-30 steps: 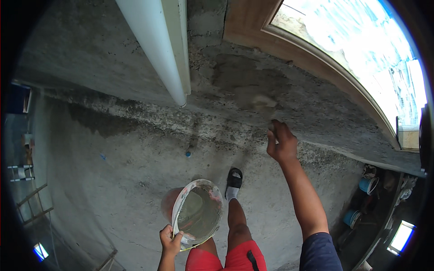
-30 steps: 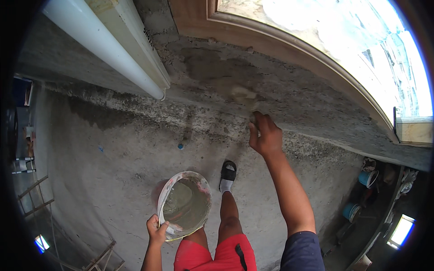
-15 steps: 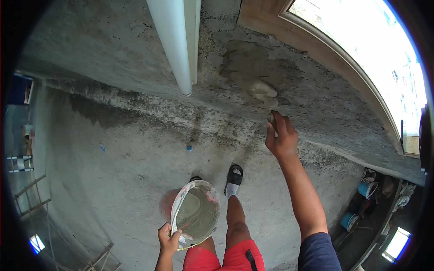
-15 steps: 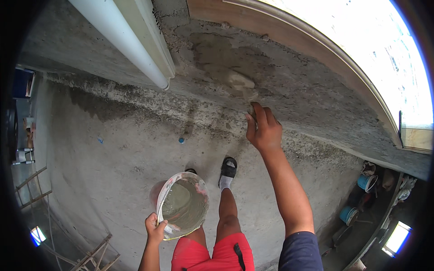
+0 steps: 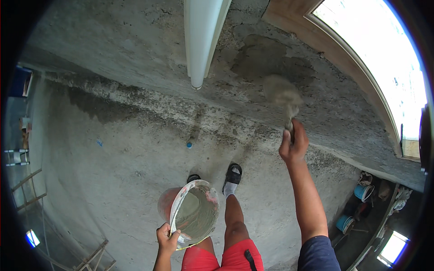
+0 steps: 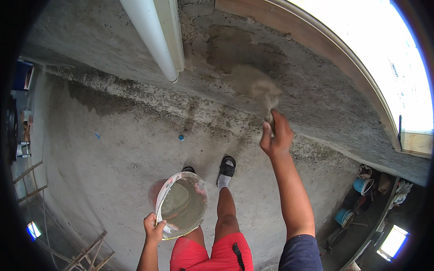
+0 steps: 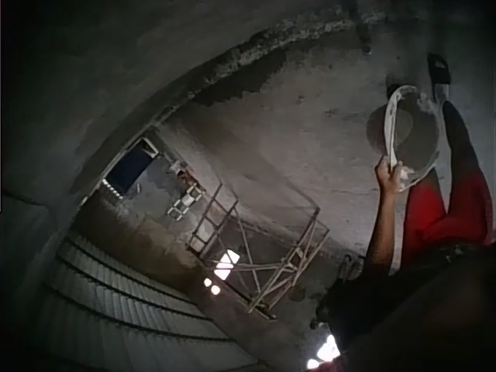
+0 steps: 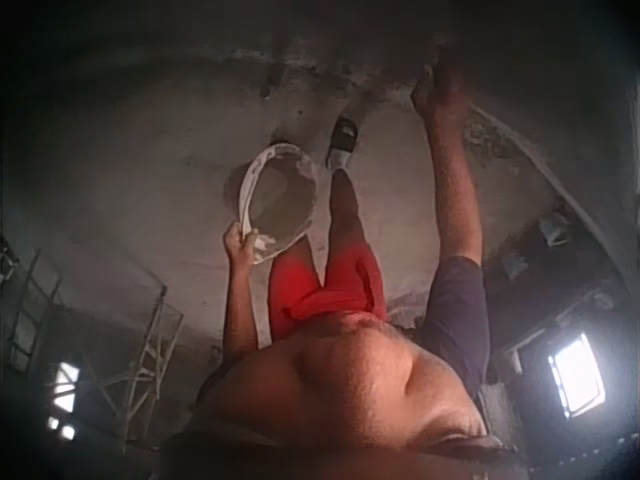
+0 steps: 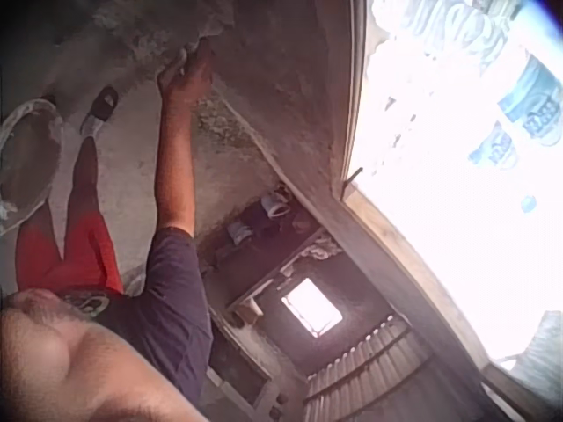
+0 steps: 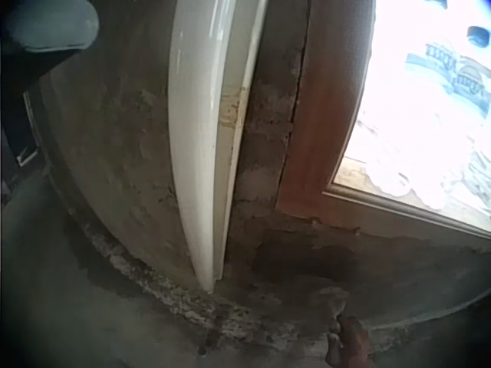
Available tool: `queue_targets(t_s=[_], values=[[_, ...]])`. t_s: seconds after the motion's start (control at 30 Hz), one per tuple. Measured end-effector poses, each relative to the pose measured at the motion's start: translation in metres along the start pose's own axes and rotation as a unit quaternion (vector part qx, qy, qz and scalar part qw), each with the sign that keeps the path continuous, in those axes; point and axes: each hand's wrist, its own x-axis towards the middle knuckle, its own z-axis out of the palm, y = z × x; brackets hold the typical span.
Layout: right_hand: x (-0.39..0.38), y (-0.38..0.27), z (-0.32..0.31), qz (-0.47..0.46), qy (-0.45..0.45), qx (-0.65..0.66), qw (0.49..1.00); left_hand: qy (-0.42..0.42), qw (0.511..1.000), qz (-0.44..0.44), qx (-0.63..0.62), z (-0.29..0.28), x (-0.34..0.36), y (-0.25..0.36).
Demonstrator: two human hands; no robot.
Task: The person repeatedly scoops plaster mixture from a bucket using a trowel and applies it onto the wall.
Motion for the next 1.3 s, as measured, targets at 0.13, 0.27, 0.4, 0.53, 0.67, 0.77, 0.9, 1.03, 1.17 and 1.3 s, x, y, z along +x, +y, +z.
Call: queue_targets(t_s=[0.13, 0.27, 0.4, 0.53, 0.67, 0.77, 0.9, 1.03, 1.17, 1.3], values=[[0.015, -0.002, 0.026, 0.006, -0.071, -0.100, 0.992, -0.001, 1.000, 0.015, -0.007, 0.003, 0.001, -0.003], [-0.027, 0.024, 0.055, 0.076, -0.251, -0.217, 0.940, 0.025, 0.999, 0.018, -0.043, 0.005, 0.002, -0.002], [-0.030, 0.018, 0.023, 0.003, -0.122, -0.117, 0.986, 0.028, 0.999, 0.019, -0.029, -0.002, -0.002, -0.005], [0.011, 0.010, 0.000, 0.010, 0.010, -0.057, 0.998, 0.029, 0.998, 0.033, -0.033, -0.004, 0.000, -0.011], [0.007, 0.040, 0.000, 0.022, -0.106, -0.180, 0.978, 0.031, 0.998, 0.037, -0.026, 0.002, 0.009, -0.004], [-0.035, 0.057, 0.001, 0.158, -0.326, -0.306, 0.881, 0.038, 0.997, 0.039, -0.046, 0.002, 0.007, 0.009], [-0.118, 0.038, -0.031, 0.302, -0.263, -0.215, 0.891, 0.056, 0.995, 0.051, -0.071, -0.006, -0.013, 0.031], [-0.213, -0.014, -0.080, 0.305, -0.146, -0.057, 0.939, 0.037, 0.994, 0.079, -0.070, -0.009, -0.027, 0.064], [-0.163, -0.131, -0.143, 0.564, -0.289, 0.392, 0.667, 0.061, 0.981, 0.178, 0.048, -0.026, -0.048, 0.124], [-0.080, -0.224, -0.214, 0.529, -0.421, 0.355, 0.646, 0.020, 0.971, 0.235, 0.048, -0.035, -0.054, 0.202]])
